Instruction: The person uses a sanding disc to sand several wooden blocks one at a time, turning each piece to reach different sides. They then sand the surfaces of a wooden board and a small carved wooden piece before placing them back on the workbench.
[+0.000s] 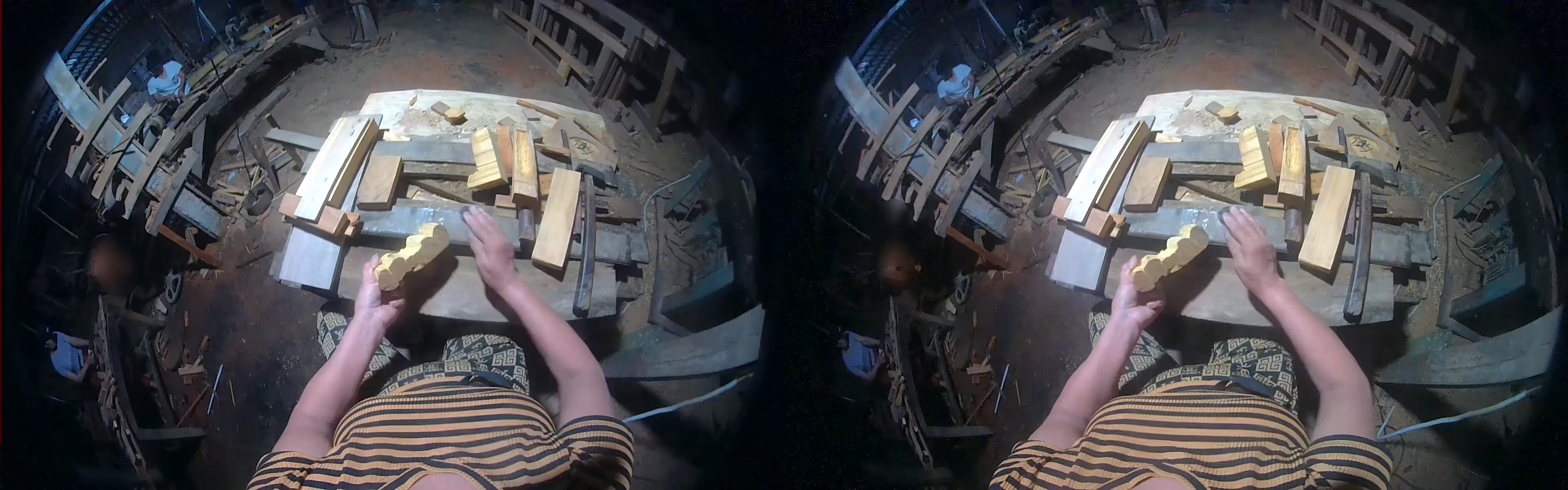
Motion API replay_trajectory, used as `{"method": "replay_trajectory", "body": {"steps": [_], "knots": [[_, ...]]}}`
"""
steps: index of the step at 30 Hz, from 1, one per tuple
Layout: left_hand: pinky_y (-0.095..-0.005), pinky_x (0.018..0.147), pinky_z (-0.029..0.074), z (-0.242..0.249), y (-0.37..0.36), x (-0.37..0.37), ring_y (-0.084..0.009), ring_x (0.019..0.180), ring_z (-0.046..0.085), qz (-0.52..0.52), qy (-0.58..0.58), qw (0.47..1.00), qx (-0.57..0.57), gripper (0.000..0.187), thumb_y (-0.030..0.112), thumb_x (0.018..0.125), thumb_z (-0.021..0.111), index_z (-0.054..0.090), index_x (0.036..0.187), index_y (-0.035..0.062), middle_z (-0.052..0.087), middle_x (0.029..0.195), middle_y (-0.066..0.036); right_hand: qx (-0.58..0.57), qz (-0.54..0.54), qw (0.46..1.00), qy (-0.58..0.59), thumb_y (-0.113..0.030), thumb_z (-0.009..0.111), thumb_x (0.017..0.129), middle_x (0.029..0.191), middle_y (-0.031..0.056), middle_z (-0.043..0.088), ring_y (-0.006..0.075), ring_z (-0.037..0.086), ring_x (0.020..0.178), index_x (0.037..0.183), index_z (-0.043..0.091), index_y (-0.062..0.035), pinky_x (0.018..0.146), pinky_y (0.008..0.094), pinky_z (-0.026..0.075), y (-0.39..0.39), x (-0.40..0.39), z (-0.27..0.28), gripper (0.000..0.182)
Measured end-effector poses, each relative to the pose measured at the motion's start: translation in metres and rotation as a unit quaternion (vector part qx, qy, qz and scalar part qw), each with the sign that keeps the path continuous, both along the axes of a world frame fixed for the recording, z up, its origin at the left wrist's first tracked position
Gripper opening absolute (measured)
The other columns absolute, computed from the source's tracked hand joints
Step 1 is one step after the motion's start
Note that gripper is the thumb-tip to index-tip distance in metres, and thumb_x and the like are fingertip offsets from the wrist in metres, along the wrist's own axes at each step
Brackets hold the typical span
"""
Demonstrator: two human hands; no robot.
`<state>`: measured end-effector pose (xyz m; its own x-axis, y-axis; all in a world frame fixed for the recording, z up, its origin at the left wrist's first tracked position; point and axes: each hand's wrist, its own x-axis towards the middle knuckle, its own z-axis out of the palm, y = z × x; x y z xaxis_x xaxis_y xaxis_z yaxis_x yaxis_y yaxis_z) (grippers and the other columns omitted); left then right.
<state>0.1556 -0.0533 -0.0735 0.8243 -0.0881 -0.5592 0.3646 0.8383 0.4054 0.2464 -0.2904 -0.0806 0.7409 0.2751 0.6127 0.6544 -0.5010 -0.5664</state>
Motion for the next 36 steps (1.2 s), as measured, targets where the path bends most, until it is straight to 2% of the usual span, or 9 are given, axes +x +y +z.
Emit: {"method": "replay_trajectory", "body": {"steps": [5,7,11,17,23,25,29,32,36], "knots": [[-0.0220,0.056,0.052,0.065,-0.018,0.057,-0.0135,0.075,0.065,0.118,-0.076,0.989,0.052,0.029,0.038,0.088,0.060,0.061,0.101,0.0128,0.066,0.091,-0.001,-0.083,0.111,0.990,0.031,-0.017,0.058,0.087,0.129,0.0154,0.053,0.0317,0.045,0.125,0.119,0.059,-0.0062,0.107,0.0456,0.031,-0.028,-0.042,-0.003,0.033],[-0.0290,0.073,0.055,0.071,-0.012,0.093,-0.0171,0.087,0.064,-0.018,-0.154,0.984,0.082,0.026,0.032,0.088,0.061,0.059,0.106,0.0137,0.065,0.099,-0.003,-0.102,0.105,0.989,0.027,-0.017,0.058,0.086,0.129,0.0147,0.053,0.0315,0.045,0.125,0.119,0.059,-0.0073,0.107,0.0468,0.030,-0.027,-0.050,-0.013,0.034],[-0.0465,0.093,0.045,0.068,-0.047,0.179,-0.0238,0.107,0.056,0.088,-0.041,0.975,0.201,0.025,0.027,0.091,0.056,0.055,0.113,0.0140,0.059,0.114,-0.006,-0.110,0.096,0.987,0.062,-0.018,0.060,0.085,0.129,0.0126,0.052,0.0308,0.044,0.125,0.120,0.058,-0.0096,0.108,0.0484,0.028,-0.026,-0.054,-0.017,0.037],[-0.0482,0.090,0.049,0.044,-0.070,0.270,-0.0256,0.106,0.057,0.131,-0.037,0.968,0.211,0.028,0.020,0.093,0.054,0.052,0.118,0.0075,0.059,0.116,-0.007,-0.115,0.097,0.987,0.063,-0.020,0.057,0.086,0.130,0.0113,0.052,0.0286,0.044,0.125,0.121,0.058,-0.0110,0.108,0.0481,0.029,-0.029,-0.051,-0.019,0.036],[-0.0505,0.081,0.056,0.051,-0.086,0.301,-0.0292,0.106,0.057,0.375,0.108,0.894,0.219,0.055,0.007,0.085,0.065,0.034,0.130,-0.0016,0.048,0.126,-0.018,-0.083,0.114,0.987,0.076,-0.014,0.061,0.081,0.129,0.0121,0.053,0.0301,0.044,0.126,0.121,0.058,-0.0092,0.108,0.0476,0.028,-0.030,-0.050,-0.019,0.041],[-0.0541,0.081,0.054,0.034,-0.080,0.308,-0.0350,0.107,0.056,0.345,0.113,0.895,0.260,0.058,0.020,0.092,0.058,0.026,0.135,-0.0019,0.041,0.132,-0.021,-0.095,0.102,0.988,0.062,-0.018,0.060,0.085,0.127,0.0119,0.054,0.0290,0.047,0.122,0.119,0.059,-0.0095,0.106,0.0470,0.031,-0.031,-0.050,-0.016,0.035],[-0.0526,0.064,0.054,-0.004,-0.056,0.314,-0.0426,0.077,0.063,-0.009,0.076,0.959,0.275,0.074,0.061,0.093,0.032,0.026,0.136,0.0007,0.058,0.101,-0.028,-0.074,0.104,0.990,0.061,-0.018,0.060,0.084,0.126,0.0122,0.055,0.0293,0.047,0.121,0.117,0.059,-0.0079,0.106,0.0462,0.030,-0.031,-0.049,-0.016,0.034],[-0.0460,0.063,0.056,0.014,-0.062,0.283,-0.0373,0.085,0.062,-0.104,0.052,0.917,0.381,0.077,0.063,0.091,0.035,0.033,0.128,-0.0052,0.057,0.099,-0.024,-0.076,0.109,0.990,0.054,-0.020,0.058,0.086,0.126,0.0126,0.054,0.0293,0.046,0.122,0.118,0.058,-0.0077,0.107,0.0458,0.029,-0.032,-0.049,-0.016,0.034],[-0.0455,0.061,0.055,0.037,-0.092,0.260,-0.0331,0.080,0.064,-0.257,-0.055,0.748,0.609,0.080,0.057,0.075,0.067,0.045,0.118,-0.0064,0.061,0.092,-0.018,-0.068,0.114,0.989,0.067,-0.017,0.060,0.084,0.128,0.0136,0.053,0.0312,0.044,0.124,0.121,0.058,-0.0083,0.107,0.0471,0.029,-0.032,-0.051,-0.015,0.038]]}}
